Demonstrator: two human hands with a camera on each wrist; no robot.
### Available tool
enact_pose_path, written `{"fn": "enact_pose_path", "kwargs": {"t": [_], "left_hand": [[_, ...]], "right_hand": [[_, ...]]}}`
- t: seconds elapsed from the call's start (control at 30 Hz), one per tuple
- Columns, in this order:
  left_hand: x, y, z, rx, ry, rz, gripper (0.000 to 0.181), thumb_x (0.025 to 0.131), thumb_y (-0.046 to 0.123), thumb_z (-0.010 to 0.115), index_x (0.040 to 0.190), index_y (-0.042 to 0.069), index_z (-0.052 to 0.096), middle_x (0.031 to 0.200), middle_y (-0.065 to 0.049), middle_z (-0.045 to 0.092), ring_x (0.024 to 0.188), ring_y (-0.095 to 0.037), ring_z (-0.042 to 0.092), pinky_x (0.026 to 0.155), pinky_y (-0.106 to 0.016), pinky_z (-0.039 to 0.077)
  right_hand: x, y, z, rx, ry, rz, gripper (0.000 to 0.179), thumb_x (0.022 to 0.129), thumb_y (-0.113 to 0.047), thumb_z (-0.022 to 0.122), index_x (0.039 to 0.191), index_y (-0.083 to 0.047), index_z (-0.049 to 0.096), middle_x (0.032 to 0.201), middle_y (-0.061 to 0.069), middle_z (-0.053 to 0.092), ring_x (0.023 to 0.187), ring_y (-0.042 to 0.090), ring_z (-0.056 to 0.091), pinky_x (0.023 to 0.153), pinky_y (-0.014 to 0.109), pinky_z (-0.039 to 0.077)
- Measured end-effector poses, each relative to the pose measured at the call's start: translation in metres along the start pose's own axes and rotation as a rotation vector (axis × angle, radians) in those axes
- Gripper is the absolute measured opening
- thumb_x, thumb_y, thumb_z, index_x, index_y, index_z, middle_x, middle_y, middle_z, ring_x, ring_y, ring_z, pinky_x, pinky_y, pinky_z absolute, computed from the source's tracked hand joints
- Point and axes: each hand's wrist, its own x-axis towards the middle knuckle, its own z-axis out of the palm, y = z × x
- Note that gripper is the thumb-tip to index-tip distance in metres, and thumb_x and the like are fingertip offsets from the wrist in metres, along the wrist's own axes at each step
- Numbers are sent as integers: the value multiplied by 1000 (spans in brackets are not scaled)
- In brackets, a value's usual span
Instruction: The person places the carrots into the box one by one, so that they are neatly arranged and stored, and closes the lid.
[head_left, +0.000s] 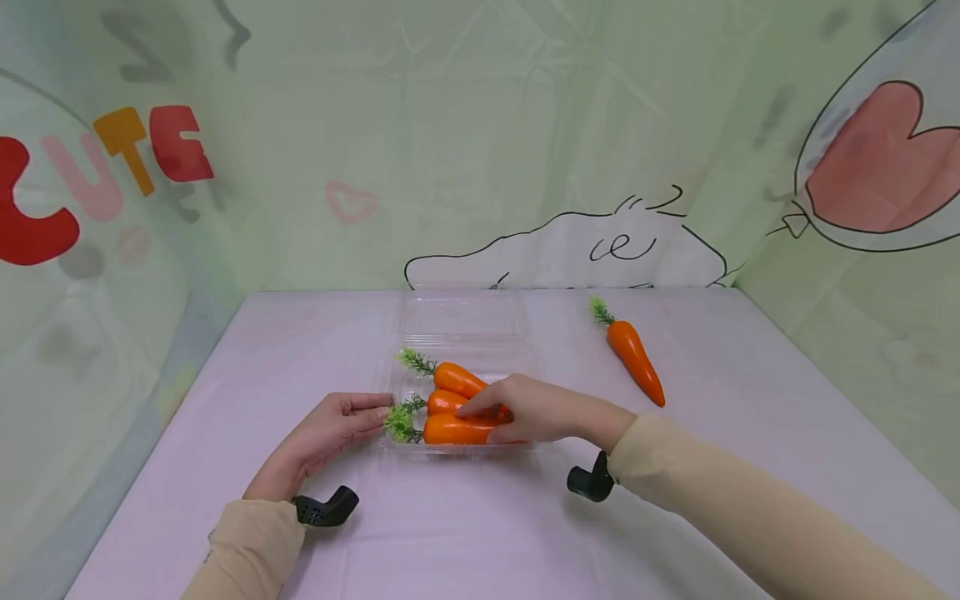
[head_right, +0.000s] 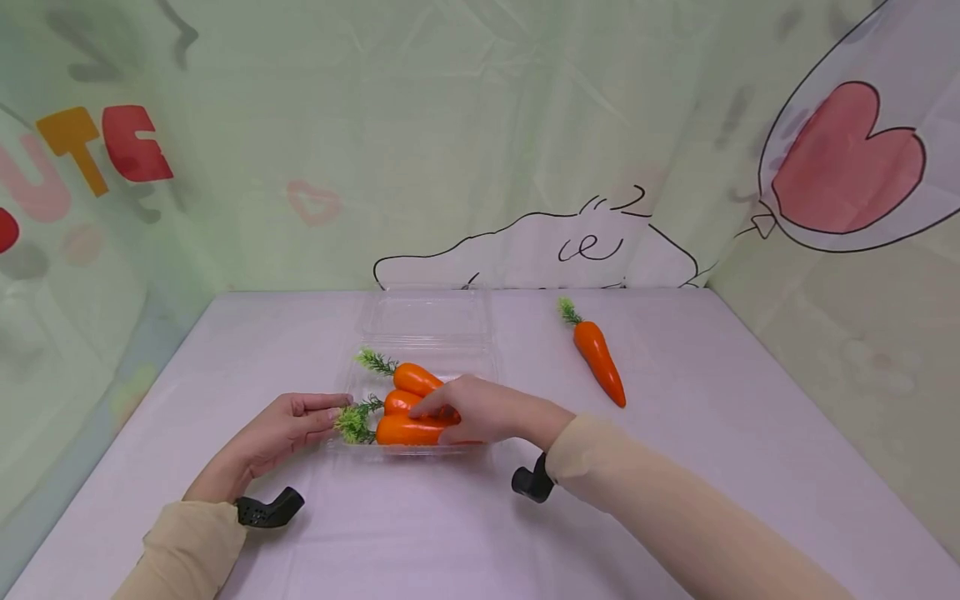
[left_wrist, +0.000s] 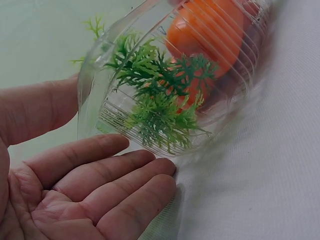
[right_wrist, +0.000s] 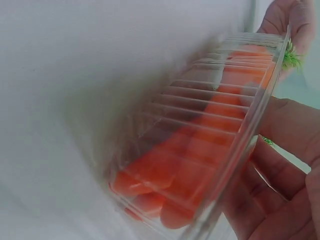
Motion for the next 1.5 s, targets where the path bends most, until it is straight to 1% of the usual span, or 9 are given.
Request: {"fn": "enact_pose_path", "kwargs": {"t": [0.17, 0.3, 0.37, 0.53, 0.8, 1.03, 1.27, 1.5], "left_hand": [[0, 0, 0, -1, 0, 4, 49, 102, 13, 61, 142, -13, 51, 150, -30, 50, 118, -9, 64, 102, -30, 56], [0, 0, 0, 8, -4, 6, 49, 102, 13, 62, 142, -13, 52, 150, -29, 51, 119, -9, 64, 104, -31, 55], [1, 0, 0, 9, -5, 7, 49, 102, 14, 62, 142, -13, 52, 150, -29, 51, 121, -12, 64, 105, -32, 55], [1, -1, 0, 9, -3, 3, 50, 102, 16, 63, 142, -12, 52, 150, -28, 51, 126, -16, 63, 106, -34, 54], [0, -1, 0, 10, -5, 9, 50, 102, 16, 63, 142, -12, 52, 149, -29, 51, 125, -16, 63, 105, -34, 54], [0, -1, 0, 12, -5, 7, 50, 102, 17, 63, 142, -12, 52, 150, -28, 51, 125, -16, 63, 106, -34, 54], [-1, 0, 0, 14, -1, 6, 50, 102, 16, 62, 142, -12, 52, 150, -29, 51, 127, -19, 62, 106, -34, 54], [-1, 0, 0, 11, -3, 7, 50, 102, 16, 62, 142, -12, 52, 150, -28, 51, 127, -19, 62, 106, -34, 54]], "right_hand": [[0, 2, 2, -3, -10, -12, 43, 93, 1, 67, 133, -16, 70, 126, -1, 71, 108, 14, 62, 97, 29, 56], [0, 3, 2, -8, -20, -34, 47, 90, 7, 63, 130, -15, 72, 120, -1, 73, 104, 14, 63, 92, 27, 57], [-1, 3, 1, -20, -18, -39, 46, 89, 8, 63, 129, -14, 72, 119, 0, 73, 103, 15, 64, 91, 26, 57], [-1, 3, 1, -31, -29, -20, 44, 90, 7, 66, 129, -14, 73, 120, 0, 74, 102, 14, 63, 89, 25, 57], [0, 5, 2, -43, -42, -36, 44, 90, 5, 69, 129, -15, 73, 121, -1, 74, 99, 14, 59, 87, 24, 57], [-1, 6, 2, -42, -39, 1, 41, 91, 2, 70, 128, -16, 74, 120, -4, 73, 101, 12, 59, 91, 24, 56], [-7, 8, -4, 10, -15, 5, 39, 92, 2, 70, 126, -17, 75, 120, -5, 74, 110, 12, 64, 94, 26, 58], [-13, 11, -11, 39, 3, 15, 35, 93, 0, 71, 123, -16, 76, 115, -5, 75, 103, 11, 66, 93, 27, 60]]}}
